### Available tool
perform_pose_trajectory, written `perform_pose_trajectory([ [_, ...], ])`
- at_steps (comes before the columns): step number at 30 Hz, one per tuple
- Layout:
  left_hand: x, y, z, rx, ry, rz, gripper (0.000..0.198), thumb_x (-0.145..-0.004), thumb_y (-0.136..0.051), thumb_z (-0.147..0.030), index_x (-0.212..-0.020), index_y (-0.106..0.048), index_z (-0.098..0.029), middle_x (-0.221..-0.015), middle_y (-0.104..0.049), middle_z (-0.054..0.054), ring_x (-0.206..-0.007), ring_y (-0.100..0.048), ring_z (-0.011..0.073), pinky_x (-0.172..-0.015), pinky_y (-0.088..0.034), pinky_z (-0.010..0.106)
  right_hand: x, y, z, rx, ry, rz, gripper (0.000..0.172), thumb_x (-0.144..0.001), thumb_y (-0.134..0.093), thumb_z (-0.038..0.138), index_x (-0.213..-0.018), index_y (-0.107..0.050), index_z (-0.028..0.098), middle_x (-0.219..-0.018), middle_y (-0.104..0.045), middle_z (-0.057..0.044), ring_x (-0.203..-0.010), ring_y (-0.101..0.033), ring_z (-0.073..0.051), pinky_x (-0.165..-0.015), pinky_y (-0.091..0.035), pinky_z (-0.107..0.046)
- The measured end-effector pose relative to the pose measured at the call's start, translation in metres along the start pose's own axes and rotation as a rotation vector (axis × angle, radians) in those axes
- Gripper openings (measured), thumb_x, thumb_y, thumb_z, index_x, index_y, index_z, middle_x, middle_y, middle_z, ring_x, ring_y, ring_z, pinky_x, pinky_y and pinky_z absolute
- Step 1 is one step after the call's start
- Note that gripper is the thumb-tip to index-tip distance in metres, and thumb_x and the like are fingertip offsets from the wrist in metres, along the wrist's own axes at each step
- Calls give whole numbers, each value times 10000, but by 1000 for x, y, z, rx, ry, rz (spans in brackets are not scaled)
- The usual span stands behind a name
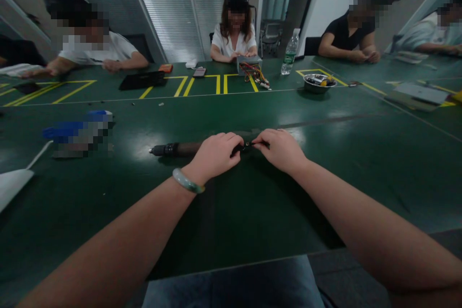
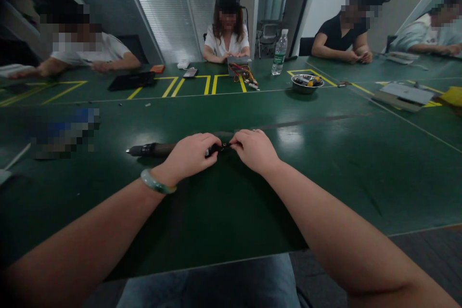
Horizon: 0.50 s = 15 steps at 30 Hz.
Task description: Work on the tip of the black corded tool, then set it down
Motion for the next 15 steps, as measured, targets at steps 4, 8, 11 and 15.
perform_pose_trajectory([
  [4, 0, 4, 2, 10, -32, 30, 196, -812, -532, -264, -994, -572, -202, -958, -600, 29, -875, -557, 184, -814, -426, 329, 2, 1, 7, 22, 18, 70, 84, -835, -566, 235, -849, -643, 206, -858, -636, -2, -797, -561, -156, -774, -338, -317],
  [8, -1, 2, -4, -55, -10, 19, 154, -839, -538, -290, -957, -568, -195, -924, -591, 38, -843, -556, 186, -775, -427, 324, 2, 0, 8, 18, 18, 79, 49, -809, -598, 234, -807, -642, 211, -804, -627, 15, -741, -551, -145, -729, -349, -302],
  [11, -1, -2, -7, -65, -24, 5, 119, -862, -523, -280, -925, -570, -189, -904, -589, 38, -842, -556, 183, -770, -429, 321, 1, -1, 7, 12, -2, 83, 48, -805, -610, 244, -795, -643, 211, -804, -629, 13, -732, -554, -146, -721, -364, -302],
  [15, 1, -4, -5, -24, -45, -5, 117, -875, -511, -273, -922, -582, -192, -909, -603, 31, -849, -563, 175, -759, -439, 312, 2, -1, 7, -9, -15, 87, 54, -803, -616, 254, -792, -648, 212, -799, -634, 8, -735, -562, -149, -724, -381, -306],
])
Point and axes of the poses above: each hand's wrist, its own x-axis away from the middle knuckle, its own y-axis out of the back of the hand, z = x × y, the point moved 1 cm from there along -x, towards the middle knuckle
